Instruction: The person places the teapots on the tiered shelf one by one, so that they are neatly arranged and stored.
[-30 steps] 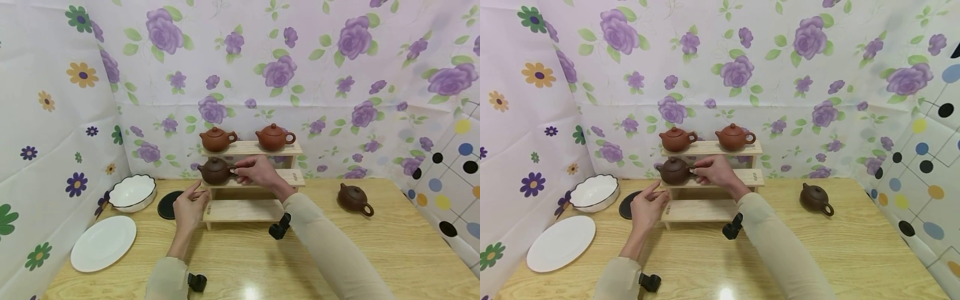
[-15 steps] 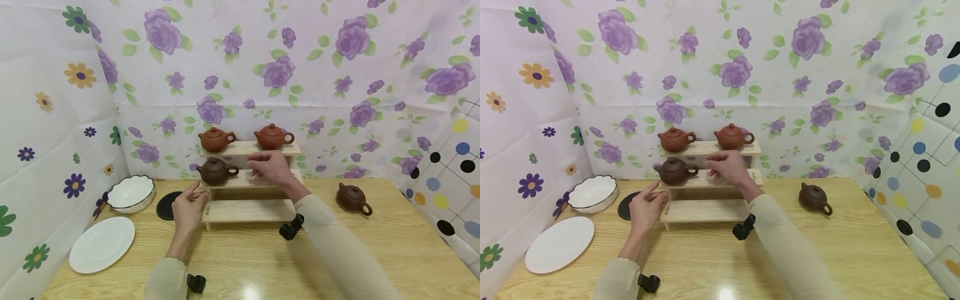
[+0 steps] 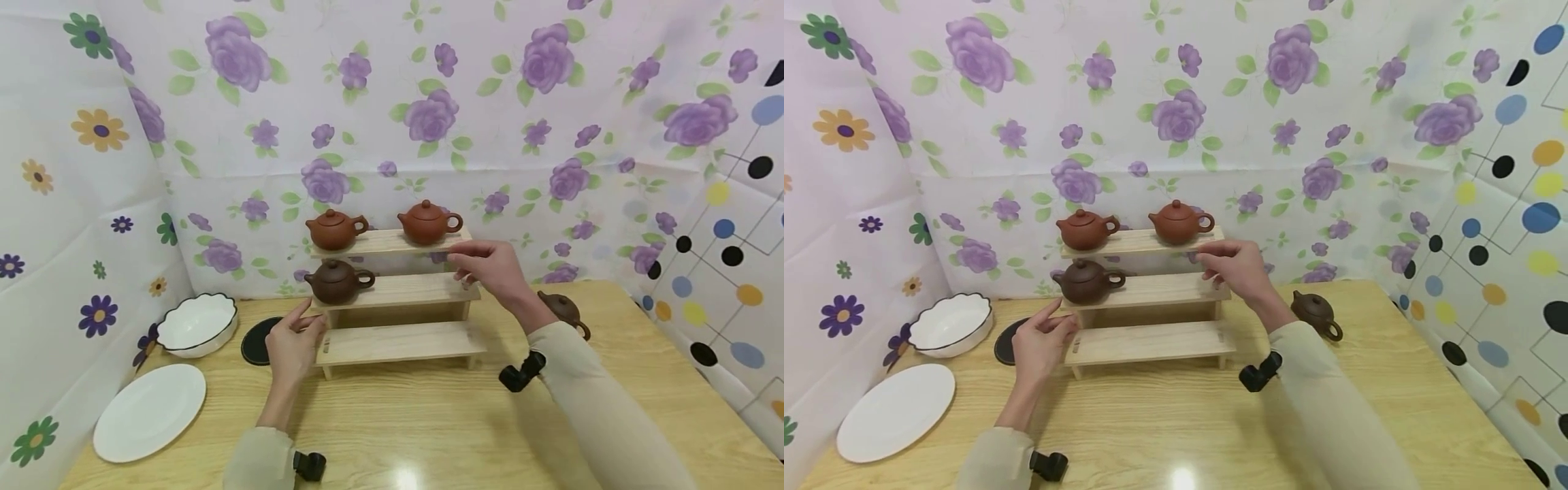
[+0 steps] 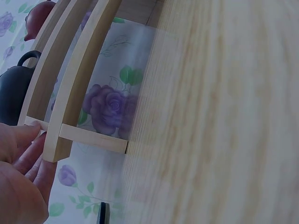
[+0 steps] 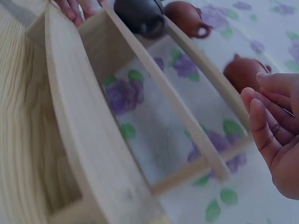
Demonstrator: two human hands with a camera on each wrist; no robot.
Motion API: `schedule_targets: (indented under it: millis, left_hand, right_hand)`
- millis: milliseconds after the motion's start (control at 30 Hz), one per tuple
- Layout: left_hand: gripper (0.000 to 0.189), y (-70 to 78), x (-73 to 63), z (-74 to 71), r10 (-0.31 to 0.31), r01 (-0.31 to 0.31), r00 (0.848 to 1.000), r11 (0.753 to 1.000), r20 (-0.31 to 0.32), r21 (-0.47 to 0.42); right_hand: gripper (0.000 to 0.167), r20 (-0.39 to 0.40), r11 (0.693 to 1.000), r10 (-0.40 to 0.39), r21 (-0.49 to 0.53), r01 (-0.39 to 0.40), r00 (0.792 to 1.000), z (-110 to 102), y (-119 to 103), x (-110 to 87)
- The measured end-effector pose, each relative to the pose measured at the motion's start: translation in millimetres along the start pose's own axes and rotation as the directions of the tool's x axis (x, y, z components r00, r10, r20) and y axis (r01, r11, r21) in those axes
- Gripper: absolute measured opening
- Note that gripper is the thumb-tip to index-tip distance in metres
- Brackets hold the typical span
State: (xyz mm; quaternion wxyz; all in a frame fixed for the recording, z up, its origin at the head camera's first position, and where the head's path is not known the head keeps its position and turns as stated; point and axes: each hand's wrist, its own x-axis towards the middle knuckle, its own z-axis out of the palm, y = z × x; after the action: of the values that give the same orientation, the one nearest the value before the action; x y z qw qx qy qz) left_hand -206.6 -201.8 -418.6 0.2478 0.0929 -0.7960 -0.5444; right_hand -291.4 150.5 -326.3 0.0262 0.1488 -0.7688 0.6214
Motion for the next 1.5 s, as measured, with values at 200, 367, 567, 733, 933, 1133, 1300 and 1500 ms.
schedule_targets:
  millis: [200, 367, 567, 733, 933, 1133, 1300, 1500]
  left_hand:
    - [0.047, 0.4, 1.4, 0.9, 0.008, -0.009, 1.000, 1.000, 0.020, 0.007]
    - [0.047, 0.2, 0.2, 1.7, 0.007, -0.007, 1.000, 1.000, 0.017, 0.017]
    - [0.047, -1.2, -1.8, -0.7, -0.025, 0.025, 1.000, 1.000, 0.010, 0.016]
    - [0.047, -2.0, -1.7, -1.4, -0.023, 0.022, 1.000, 1.000, 0.016, 0.014]
    - [0.046, -0.5, -1.0, -0.2, -0.008, 0.008, 1.000, 1.000, 0.011, 0.019]
    - [0.045, -0.7, -0.6, 0.3, -0.013, 0.013, 1.000, 1.000, 0.006, 0.016]
    - [0.045, -0.9, -0.8, 0.2, -0.012, 0.012, 1.000, 1.000, 0.010, 0.007]
    - [0.046, -1.8, -0.6, 0.7, -0.010, 0.010, 1.000, 1.000, 0.009, 0.012]
  right_hand:
    - [0.046, -0.052, 0.997, 0.062, -0.052, -0.065, 0.997, -35, 22, -22.8]
    - [0.051, -0.094, 0.990, 0.081, -0.110, -0.091, 0.992, -64, 40, -40.4]
    - [0.047, -0.184, 0.984, 0.099, -0.130, -0.124, 0.978, -99, 61, -60.3]
    - [0.039, -0.244, 0.979, 0.136, -0.117, -0.168, 0.960, -127, 78, -81.8]
    - [0.037, -0.310, 0.975, 0.178, -0.076, -0.211, 0.934, -153, 94, -104.8]
    - [0.046, -0.375, 0.958, 0.176, -0.148, -0.247, 0.910, -165, 110, -121.9]
    - [0.044, -0.412, 0.948, 0.202, -0.147, -0.284, 0.889, -169, 120, -128.3]
    - [0.046, -0.420, 0.933, 0.229, -0.162, -0.321, 0.878, -169, 128, -132.3]
